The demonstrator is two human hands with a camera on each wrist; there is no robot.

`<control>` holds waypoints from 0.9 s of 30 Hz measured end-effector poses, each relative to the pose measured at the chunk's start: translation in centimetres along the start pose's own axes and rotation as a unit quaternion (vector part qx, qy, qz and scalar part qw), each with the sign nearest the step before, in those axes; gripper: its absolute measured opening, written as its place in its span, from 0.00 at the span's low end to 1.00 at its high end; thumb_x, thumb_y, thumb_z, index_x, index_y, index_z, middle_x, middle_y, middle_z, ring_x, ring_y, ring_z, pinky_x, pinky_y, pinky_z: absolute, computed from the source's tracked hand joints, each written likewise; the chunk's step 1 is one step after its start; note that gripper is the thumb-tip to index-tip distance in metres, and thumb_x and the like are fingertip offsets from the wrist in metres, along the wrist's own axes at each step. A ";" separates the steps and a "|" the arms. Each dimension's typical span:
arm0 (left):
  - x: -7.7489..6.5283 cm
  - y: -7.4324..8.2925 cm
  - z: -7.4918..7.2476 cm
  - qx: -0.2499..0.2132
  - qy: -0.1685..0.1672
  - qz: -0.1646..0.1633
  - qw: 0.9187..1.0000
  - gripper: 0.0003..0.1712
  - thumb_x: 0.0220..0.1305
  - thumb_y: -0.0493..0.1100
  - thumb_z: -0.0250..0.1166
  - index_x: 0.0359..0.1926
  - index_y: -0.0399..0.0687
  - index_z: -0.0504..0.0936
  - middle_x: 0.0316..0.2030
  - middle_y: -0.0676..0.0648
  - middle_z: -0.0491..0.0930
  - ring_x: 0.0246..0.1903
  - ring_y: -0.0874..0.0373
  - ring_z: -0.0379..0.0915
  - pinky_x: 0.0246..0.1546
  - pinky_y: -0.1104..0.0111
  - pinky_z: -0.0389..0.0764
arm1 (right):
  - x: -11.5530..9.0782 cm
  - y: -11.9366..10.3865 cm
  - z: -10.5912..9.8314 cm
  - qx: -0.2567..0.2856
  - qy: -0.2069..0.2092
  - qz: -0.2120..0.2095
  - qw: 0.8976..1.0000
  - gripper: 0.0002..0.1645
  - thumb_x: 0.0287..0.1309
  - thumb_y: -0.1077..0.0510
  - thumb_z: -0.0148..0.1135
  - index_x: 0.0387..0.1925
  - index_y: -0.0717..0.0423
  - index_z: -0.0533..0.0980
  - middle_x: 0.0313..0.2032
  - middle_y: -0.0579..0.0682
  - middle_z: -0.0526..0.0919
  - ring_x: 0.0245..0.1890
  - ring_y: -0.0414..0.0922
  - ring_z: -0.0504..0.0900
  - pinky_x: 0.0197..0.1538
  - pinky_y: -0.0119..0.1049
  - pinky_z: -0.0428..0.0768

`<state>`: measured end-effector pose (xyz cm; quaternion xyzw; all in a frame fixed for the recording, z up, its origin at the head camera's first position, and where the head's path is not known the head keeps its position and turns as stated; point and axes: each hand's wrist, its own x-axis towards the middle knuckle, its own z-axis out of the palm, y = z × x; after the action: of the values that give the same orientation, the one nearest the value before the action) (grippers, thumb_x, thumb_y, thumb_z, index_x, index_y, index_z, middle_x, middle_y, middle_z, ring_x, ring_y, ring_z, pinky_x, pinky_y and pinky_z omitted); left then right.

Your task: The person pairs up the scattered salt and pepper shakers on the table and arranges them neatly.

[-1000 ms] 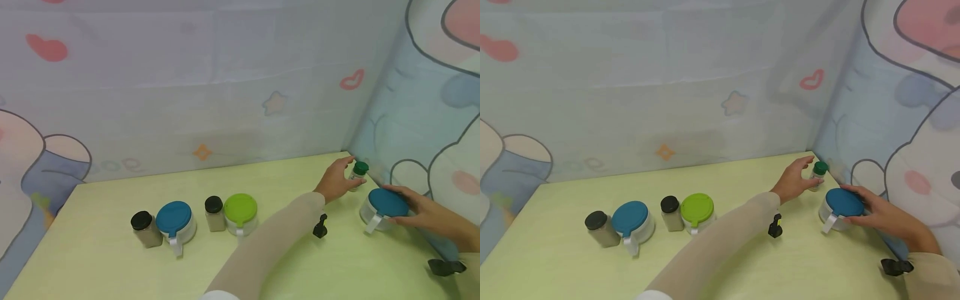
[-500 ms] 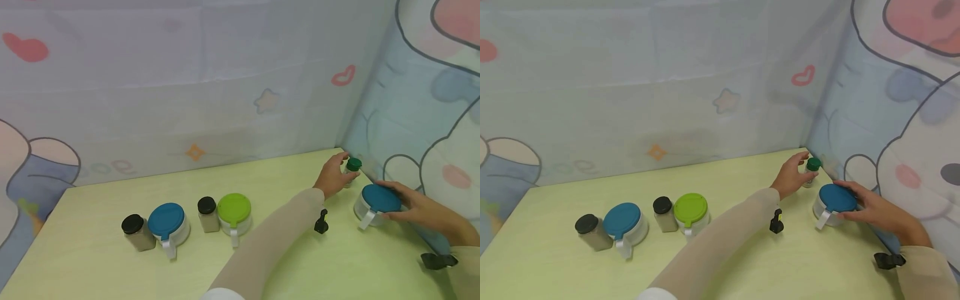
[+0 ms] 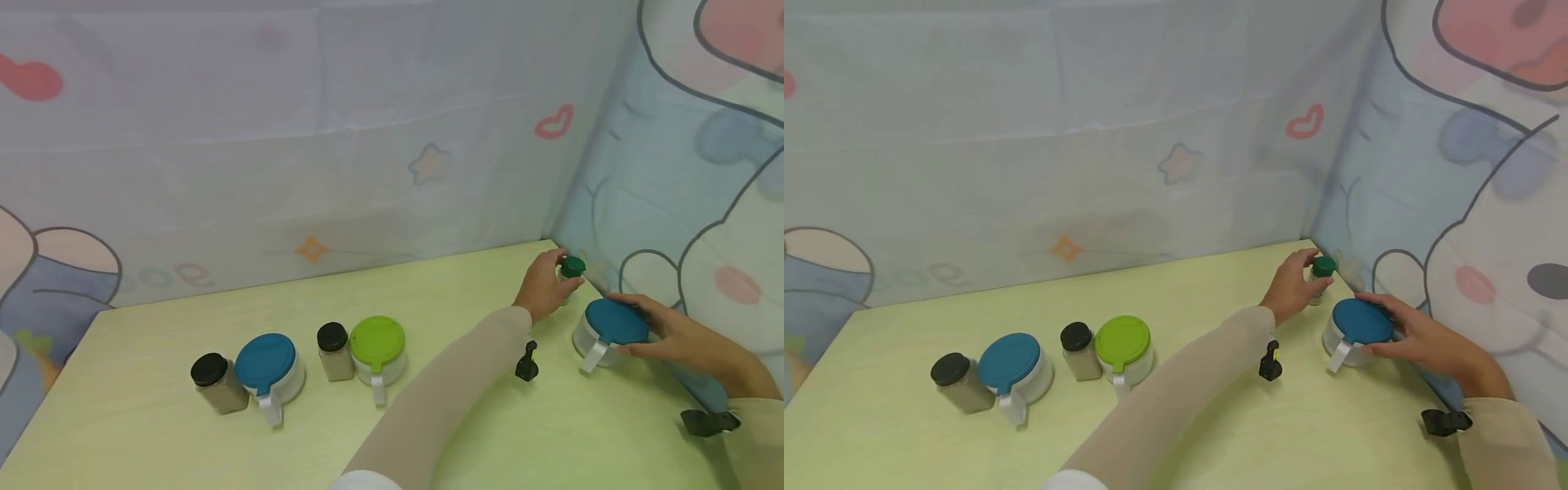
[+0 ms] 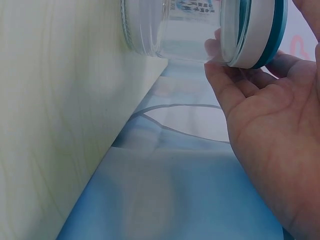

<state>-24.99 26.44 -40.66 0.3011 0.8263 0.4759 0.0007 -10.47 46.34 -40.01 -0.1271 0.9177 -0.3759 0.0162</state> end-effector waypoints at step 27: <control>-0.1 0.4 0.1 0.006 -0.003 -0.052 0.999 0.21 0.67 0.50 0.70 0.56 0.52 0.75 0.46 0.56 0.81 0.40 0.70 0.75 0.41 0.82 0.75 | 0.1 0.2 0.2 0.016 0.001 -0.014 1.000 0.54 0.62 0.65 0.69 0.80 0.51 0.49 0.69 0.66 0.57 0.56 0.21 0.64 0.47 0.22 0.75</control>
<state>-24.71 26.62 -40.45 0.2588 0.8438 0.4693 0.0263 -10.62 46.32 -40.25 -0.1395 0.9096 -0.3911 0.0117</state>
